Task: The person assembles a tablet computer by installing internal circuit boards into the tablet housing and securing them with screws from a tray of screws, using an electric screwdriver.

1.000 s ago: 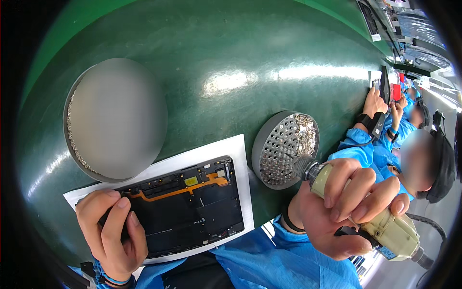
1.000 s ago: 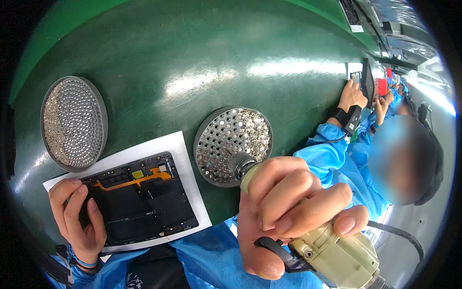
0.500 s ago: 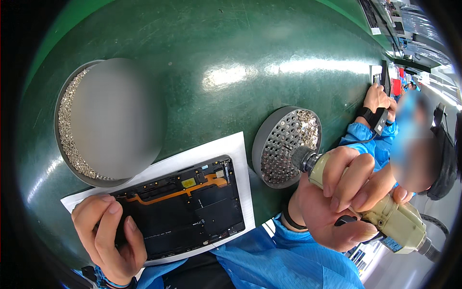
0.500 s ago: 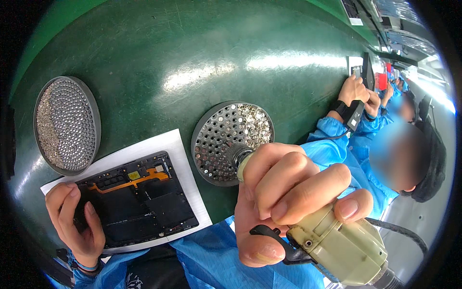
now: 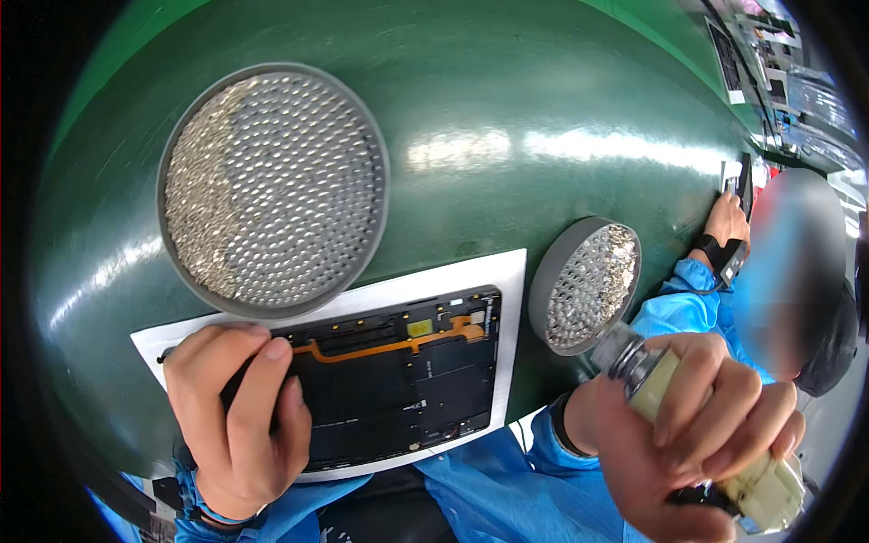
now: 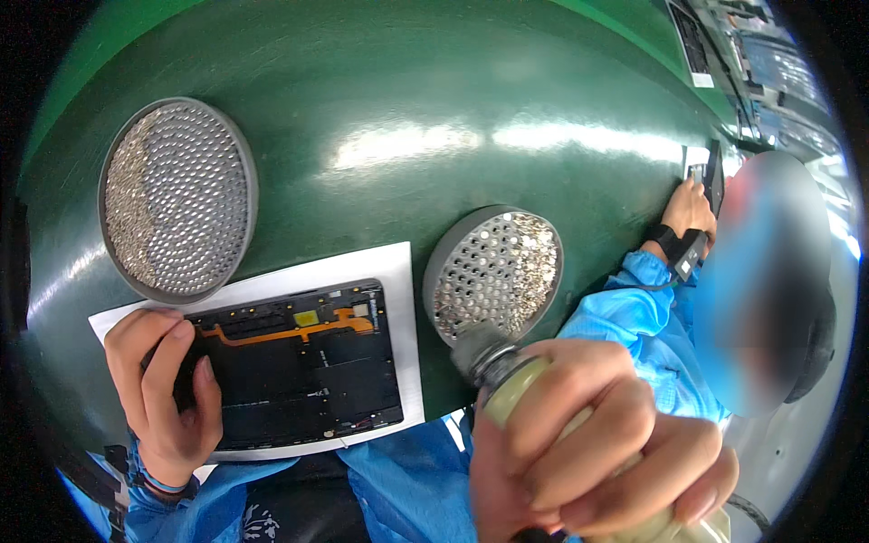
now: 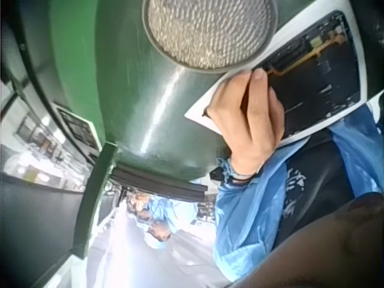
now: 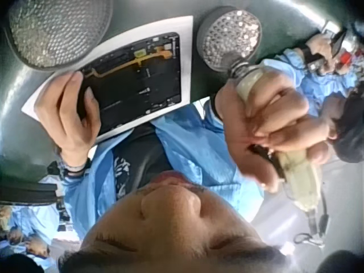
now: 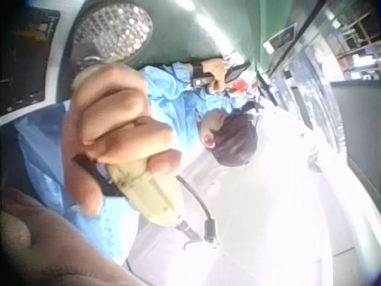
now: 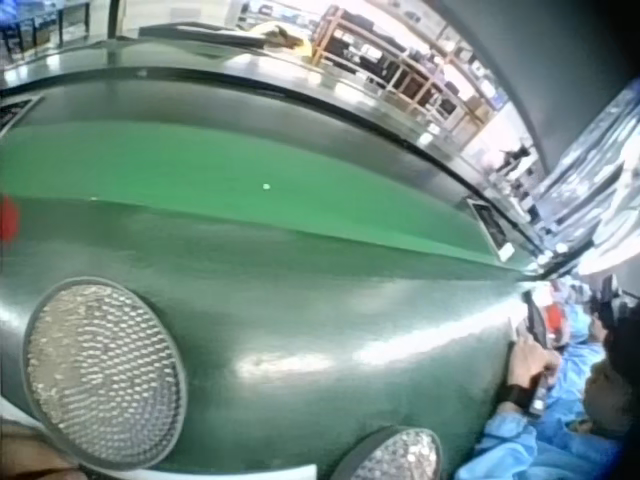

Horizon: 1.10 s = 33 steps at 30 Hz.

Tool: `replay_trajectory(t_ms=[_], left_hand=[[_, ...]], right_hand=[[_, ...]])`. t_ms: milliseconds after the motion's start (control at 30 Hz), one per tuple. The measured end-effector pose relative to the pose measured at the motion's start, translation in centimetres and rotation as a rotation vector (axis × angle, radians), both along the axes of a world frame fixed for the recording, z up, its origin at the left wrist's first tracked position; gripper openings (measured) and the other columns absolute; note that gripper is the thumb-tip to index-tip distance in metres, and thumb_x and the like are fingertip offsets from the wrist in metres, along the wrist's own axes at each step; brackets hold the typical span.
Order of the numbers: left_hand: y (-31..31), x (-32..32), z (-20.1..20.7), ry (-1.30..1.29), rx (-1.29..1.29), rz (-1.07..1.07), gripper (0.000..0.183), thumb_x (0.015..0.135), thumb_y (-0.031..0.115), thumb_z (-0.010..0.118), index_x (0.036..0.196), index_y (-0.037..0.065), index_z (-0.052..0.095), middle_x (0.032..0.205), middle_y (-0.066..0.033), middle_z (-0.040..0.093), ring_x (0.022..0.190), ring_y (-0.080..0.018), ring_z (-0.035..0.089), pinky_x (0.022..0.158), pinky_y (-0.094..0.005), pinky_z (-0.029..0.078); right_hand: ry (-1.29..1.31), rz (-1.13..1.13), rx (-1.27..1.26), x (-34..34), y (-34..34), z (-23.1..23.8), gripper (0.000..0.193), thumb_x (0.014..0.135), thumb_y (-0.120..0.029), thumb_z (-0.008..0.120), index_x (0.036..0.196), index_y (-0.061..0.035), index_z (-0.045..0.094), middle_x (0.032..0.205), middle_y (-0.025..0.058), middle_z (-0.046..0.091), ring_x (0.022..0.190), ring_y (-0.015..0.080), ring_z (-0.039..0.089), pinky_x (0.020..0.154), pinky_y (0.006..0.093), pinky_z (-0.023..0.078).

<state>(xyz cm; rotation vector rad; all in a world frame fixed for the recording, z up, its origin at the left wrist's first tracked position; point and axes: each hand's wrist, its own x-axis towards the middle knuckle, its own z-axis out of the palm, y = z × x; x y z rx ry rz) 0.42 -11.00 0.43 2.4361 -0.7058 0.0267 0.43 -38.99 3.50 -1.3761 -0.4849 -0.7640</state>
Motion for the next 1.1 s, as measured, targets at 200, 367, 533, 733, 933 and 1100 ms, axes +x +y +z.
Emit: replay_trajectory(t_ms=[200, 367, 533, 733, 933, 1100], left_hand=[[0.5, -0.6, -0.6, -0.004, -0.003, 0.025, 0.05, 0.071, -0.01, 0.072, 0.12, -0.003, 0.067, 0.114, -0.0209, 0.063, 0.098, -0.0373, 0.065, 0.081, -0.0465, 0.054], [0.4, -0.8, -0.6, -0.042, -0.028, 0.043, 0.048, 0.071, -0.011, 0.073, 0.118, -0.001, 0.069, 0.111, -0.0192, 0.064, 0.095, -0.0358, 0.066, 0.077, -0.045, 0.055], [0.3, -0.6, -0.6, -0.04, -0.019, 0.052, 0.045, 0.071, -0.011, 0.073, 0.116, -0.001, 0.07, 0.109, -0.0186, 0.065, 0.092, -0.0349, 0.066, 0.075, -0.044, 0.054], [0.2, -0.5, -0.1, 0.013, 0.006, 0.028, 0.049, 0.072, -0.009, 0.073, 0.12, 0.0, 0.067, 0.114, -0.0203, 0.062, 0.099, -0.0373, 0.063, 0.082, -0.0463, 0.053], [-2.1, -0.1, 0.0, -0.053, -0.04, -0.088, 0.049, 0.066, -0.007, 0.074, 0.114, 0.002, 0.073, 0.116, -0.0209, 0.06, 0.1, -0.0387, 0.063, 0.084, -0.0485, 0.053], [-1.7, -0.6, -1.1, -0.07, 0.019, -0.058, 0.035, 0.071, 0.001, 0.078, 0.106, 0.005, 0.077, 0.116, -0.0149, 0.061, 0.101, -0.033, 0.061, 0.083, -0.0428, 0.054]], right_hand=[[0.167, 0.09, 0.076, 0.7, 3.4, -1.3, 0.068, 0.075, -0.005, 0.088, 0.124, -0.0071, 0.042, 0.081, 0.004, 0.057, 0.055, 0.0169, 0.055, 0.046, 0.0328, 0.045], [0.11, 0.016, 0.218, 1.4, 5.4, -1.8, 0.072, 0.07, 0.002, 0.091, 0.122, -0.0096, 0.042, 0.079, 0.0025, 0.056, 0.051, 0.0151, 0.052, 0.043, 0.0296, 0.041], [0.1, 0.205, -0.045, 2.1, 3.6, -2.4, 0.064, 0.092, -0.034, 0.081, 0.125, -0.0009, 0.037, 0.093, 0.0017, 0.049, 0.062, 0.0083, 0.051, 0.052, 0.0224, 0.042], [0.152, 0.104, 0.069, 1.4, 4.5, -1.7, 0.061, 0.083, -0.018, 0.084, 0.125, -0.0035, 0.041, 0.086, 0.0016, 0.052, 0.056, 0.0109, 0.05, 0.047, 0.0255, 0.041], [0.059, 0.242, -0.019, 2.1, 1.8, -0.8, 0.064, 0.096, -0.038, 0.075, 0.133, -0.0034, 0.037, 0.094, 0.0028, 0.049, 0.064, 0.0116, 0.049, 0.05, 0.0263, 0.041], [0.089, 0.323, 0.018, 2.0, 1.9, -2.4, 0.062, 0.092, -0.034, 0.081, 0.124, -0.0003, 0.039, 0.092, 0.0016, 0.049, 0.062, 0.0101, 0.051, 0.054, 0.0243, 0.042]])
